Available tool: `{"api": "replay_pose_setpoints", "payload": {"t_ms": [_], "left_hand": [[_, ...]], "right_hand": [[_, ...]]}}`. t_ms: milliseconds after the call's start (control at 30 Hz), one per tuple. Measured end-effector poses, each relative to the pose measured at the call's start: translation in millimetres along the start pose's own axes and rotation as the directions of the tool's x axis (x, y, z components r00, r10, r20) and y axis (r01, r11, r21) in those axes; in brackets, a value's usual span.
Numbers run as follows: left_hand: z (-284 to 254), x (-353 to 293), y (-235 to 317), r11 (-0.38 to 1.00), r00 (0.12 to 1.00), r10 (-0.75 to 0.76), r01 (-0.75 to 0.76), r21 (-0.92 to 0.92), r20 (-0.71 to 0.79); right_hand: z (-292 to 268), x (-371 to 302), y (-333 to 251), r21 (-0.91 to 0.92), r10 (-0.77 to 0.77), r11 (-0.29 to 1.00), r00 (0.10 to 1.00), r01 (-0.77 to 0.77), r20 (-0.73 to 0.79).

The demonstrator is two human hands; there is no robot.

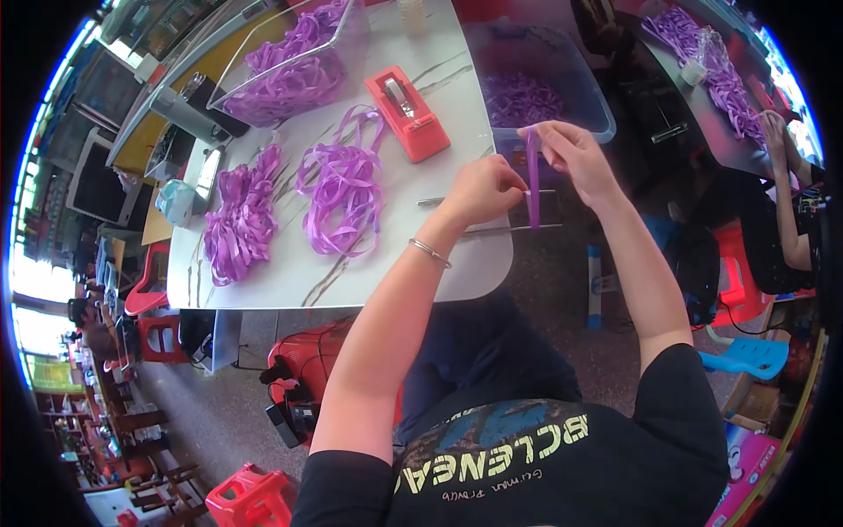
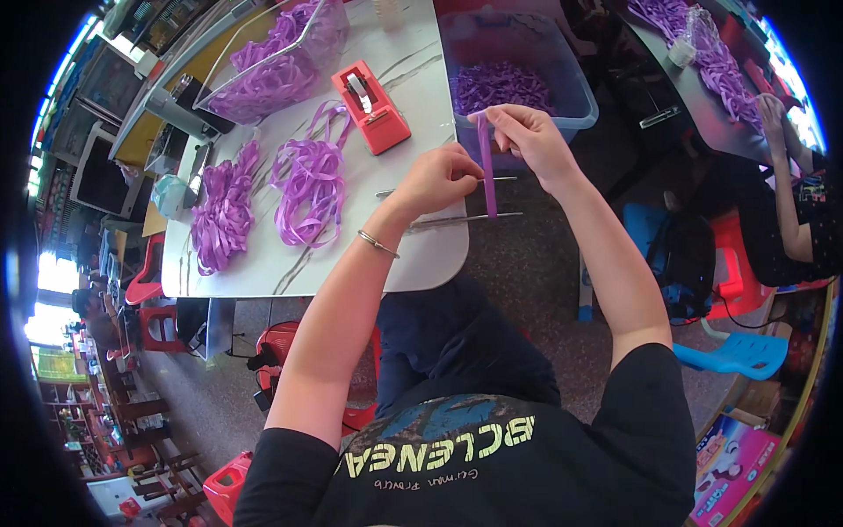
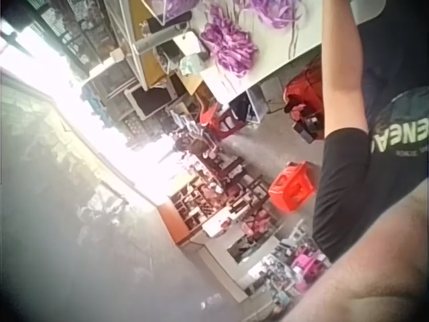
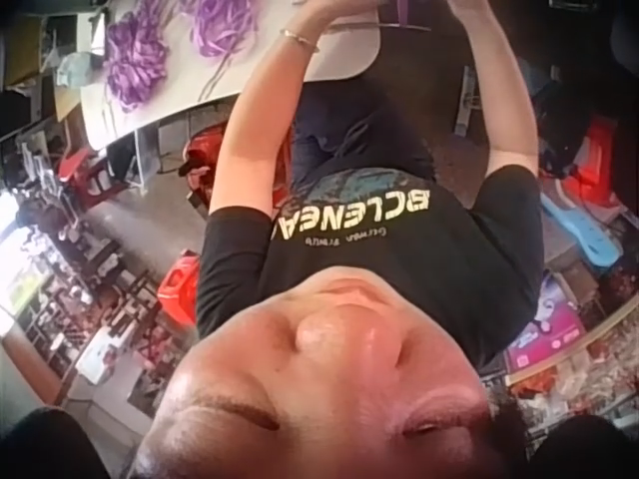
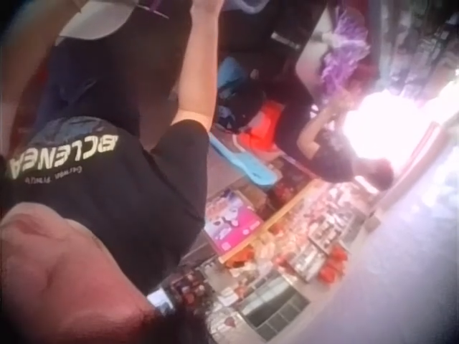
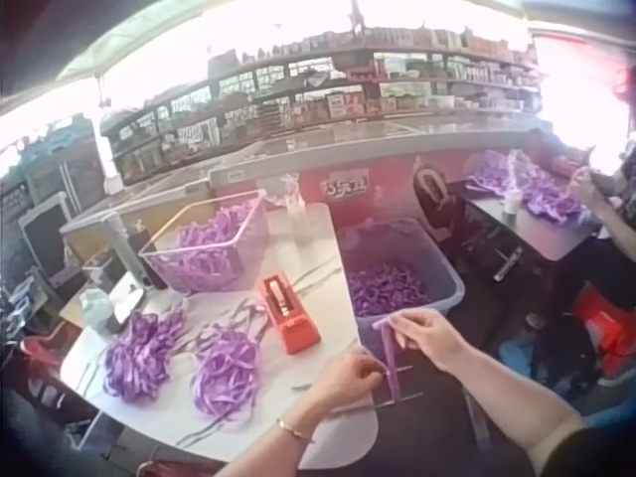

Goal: The person is tying purple ribbon strips onto thin metal rods while seated at a workbench.

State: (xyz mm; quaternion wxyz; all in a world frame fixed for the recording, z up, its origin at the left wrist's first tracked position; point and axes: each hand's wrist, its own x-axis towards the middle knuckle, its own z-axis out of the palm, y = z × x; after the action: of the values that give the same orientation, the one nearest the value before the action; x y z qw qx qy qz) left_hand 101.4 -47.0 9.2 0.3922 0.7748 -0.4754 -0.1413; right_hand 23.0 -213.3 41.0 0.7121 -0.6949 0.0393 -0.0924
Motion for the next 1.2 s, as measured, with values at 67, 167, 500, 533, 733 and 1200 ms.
{"api": "replay_pose_setpoints", "payload": {"t_ms": [67, 167, 500, 533, 733, 1200], "left_hand": [[-1.9, -0.3, -1.0, 0.999, 1.000, 0.030, -0.030, 0.018, 0.008], [-2.6, -1.6, -1.5, 0.999, 0.999, 0.033, -0.033, 0.027, 0.009], [0.3, 0.4, 3.4, 0.997, 0.999, -0.036, 0.038, 0.068, -0.033], [0.9, 0.9, 5.0, 0.991, 0.998, -0.057, 0.060, 0.119, -0.032], [-2.0, 6.1, 11.0, 0.969, 0.975, -0.216, 0.209, 0.129, 0.043], [10.6, -54.5, 48.0, 0.896, 0.970, -0.101, -0.008, -0.445, -0.221]], "right_hand": [[-7.9, 11.0, 29.1, 0.046, 0.059, 0.997, 0.998, -0.059, -0.002], [-2.2, 14.0, 78.3, 0.139, 0.171, 0.976, 0.985, -0.167, -0.023], [23.2, -71.8, 121.2, 0.348, 0.399, 0.861, 0.917, -0.370, -0.011], [28.7, -83.4, 121.0, 0.401, 0.408, 0.849, 0.909, -0.344, -0.083], [45.6, -100.9, 100.8, 0.528, 0.354, 0.823, 0.916, -0.209, -0.188], [39.2, -99.8, 67.5, 0.414, 0.461, 0.821, 0.884, -0.392, -0.076]]}}
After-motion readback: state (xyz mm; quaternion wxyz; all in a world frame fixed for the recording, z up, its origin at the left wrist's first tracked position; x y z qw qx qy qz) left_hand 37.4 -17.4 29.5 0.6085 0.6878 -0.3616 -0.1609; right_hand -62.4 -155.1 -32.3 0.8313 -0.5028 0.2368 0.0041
